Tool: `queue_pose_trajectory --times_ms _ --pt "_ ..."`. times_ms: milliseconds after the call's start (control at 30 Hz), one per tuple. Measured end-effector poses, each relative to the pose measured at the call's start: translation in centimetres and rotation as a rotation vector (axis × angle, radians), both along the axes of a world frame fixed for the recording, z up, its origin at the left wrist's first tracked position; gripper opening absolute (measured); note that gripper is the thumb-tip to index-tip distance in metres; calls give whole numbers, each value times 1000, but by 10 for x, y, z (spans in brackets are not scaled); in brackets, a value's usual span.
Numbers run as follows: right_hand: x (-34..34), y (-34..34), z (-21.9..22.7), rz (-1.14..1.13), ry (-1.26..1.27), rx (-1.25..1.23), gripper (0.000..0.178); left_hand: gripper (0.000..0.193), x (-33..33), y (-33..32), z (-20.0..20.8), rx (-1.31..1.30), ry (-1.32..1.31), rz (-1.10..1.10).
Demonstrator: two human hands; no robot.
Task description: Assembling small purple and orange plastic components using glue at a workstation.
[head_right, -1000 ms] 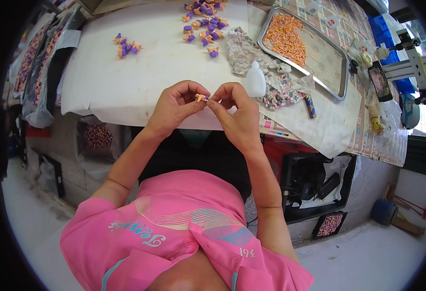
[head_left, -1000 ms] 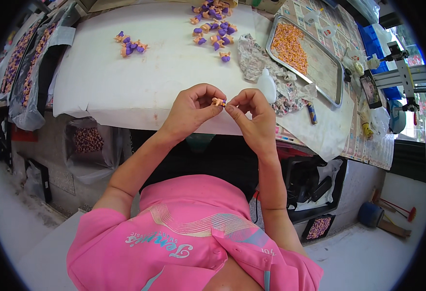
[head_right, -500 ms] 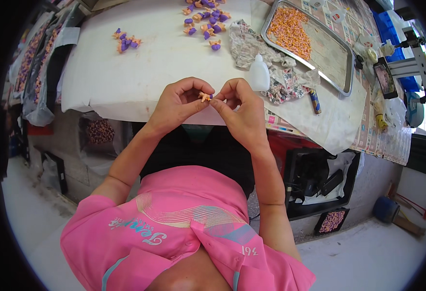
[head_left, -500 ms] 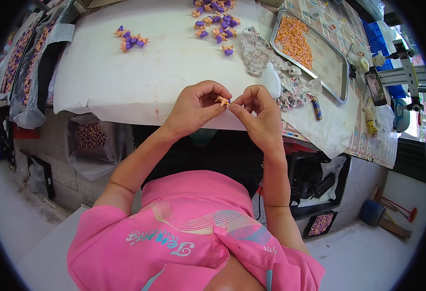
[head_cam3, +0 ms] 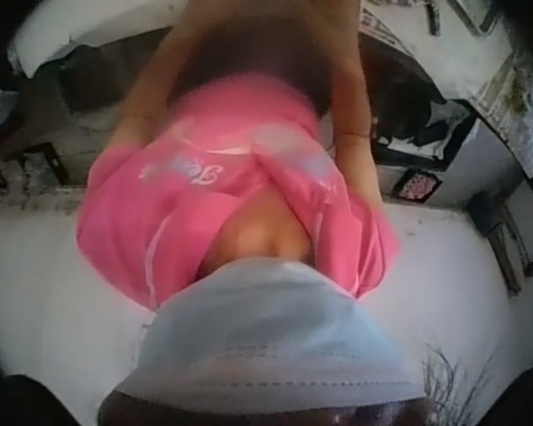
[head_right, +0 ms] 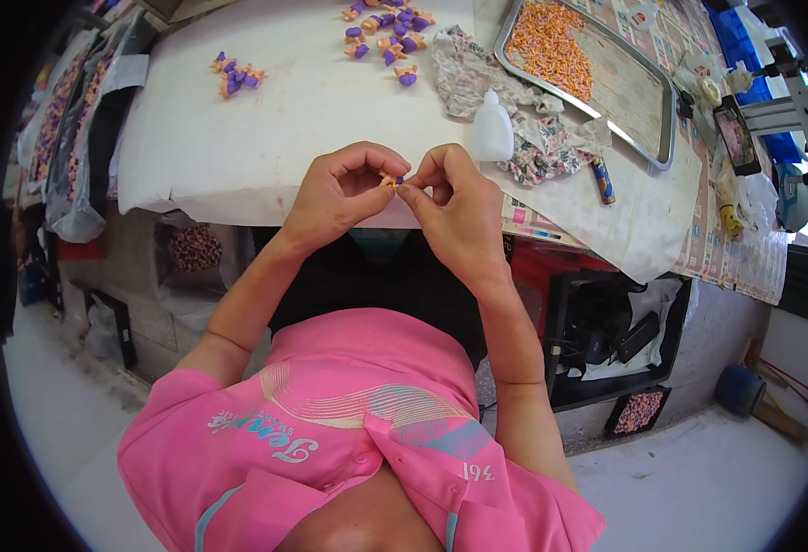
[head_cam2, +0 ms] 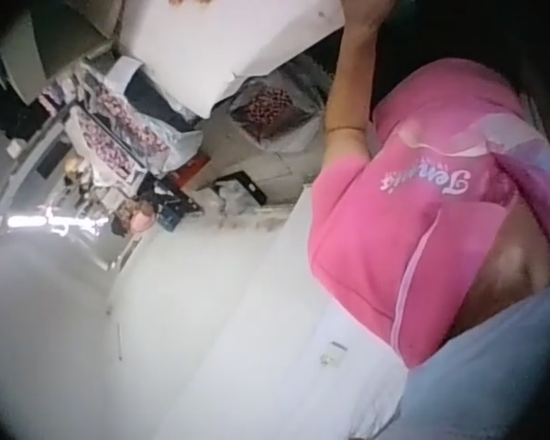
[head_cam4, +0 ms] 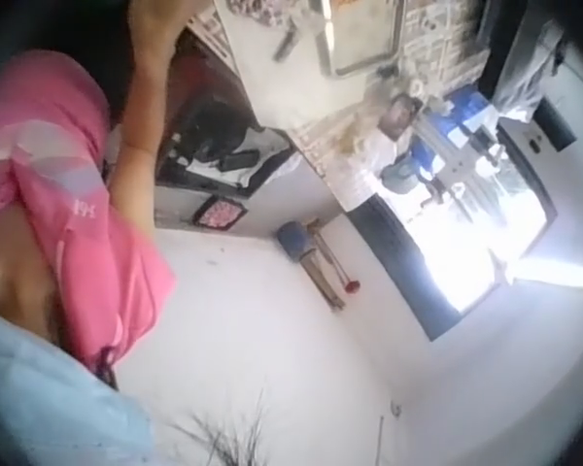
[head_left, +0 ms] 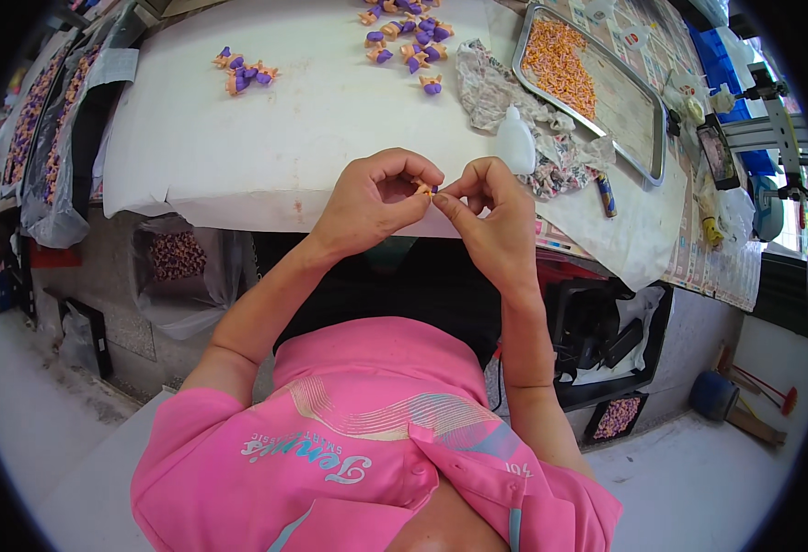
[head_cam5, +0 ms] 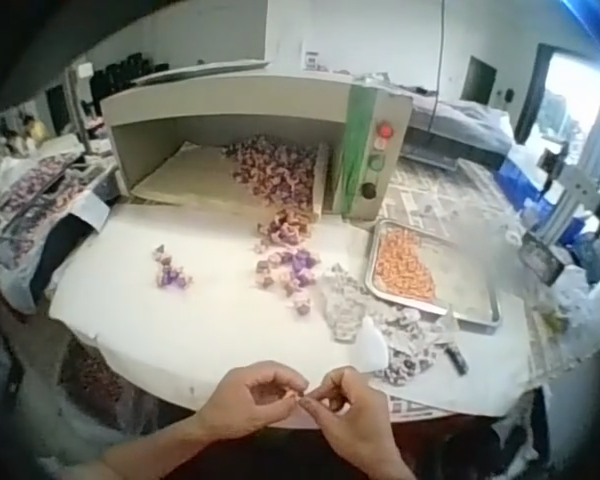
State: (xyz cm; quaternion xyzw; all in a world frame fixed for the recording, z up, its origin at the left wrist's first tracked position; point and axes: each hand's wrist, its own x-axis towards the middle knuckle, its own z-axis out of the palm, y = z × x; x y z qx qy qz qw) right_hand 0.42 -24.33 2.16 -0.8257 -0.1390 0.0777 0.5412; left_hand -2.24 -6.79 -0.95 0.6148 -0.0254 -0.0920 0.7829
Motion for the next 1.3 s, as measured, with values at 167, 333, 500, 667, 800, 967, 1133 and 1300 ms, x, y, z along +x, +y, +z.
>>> queue_pose_trajectory --times_ms 167,333,500,667,800,967,1133,1300 --pt "-3 2 0 -19 -60 -39 26 17 1 -1 0 -30 -3 35" --pt "-4 1 -4 -21 -41 -11 27 18 1 -2 -2 -44 -2 51" --pt "-1 0 -8 -4 -29 11 26 19 0 -2 -1 -32 -7 64" --pt "-1 -7 -10 52 36 111 26 20 -2 -5 3 -85 4 66" --pt "-1 -11 -7 76 50 110 27 21 0 -2 1 -83 26 39" --pt "1 -11 -10 69 34 105 28 20 2 -6 2 -95 28 42" --pt "1 -9 -9 47 72 150 26 20 3 -2 1 -68 38 29" --pt "10 -18 -5 -52 -89 140 20 14 16 19 2 73 -95 211"
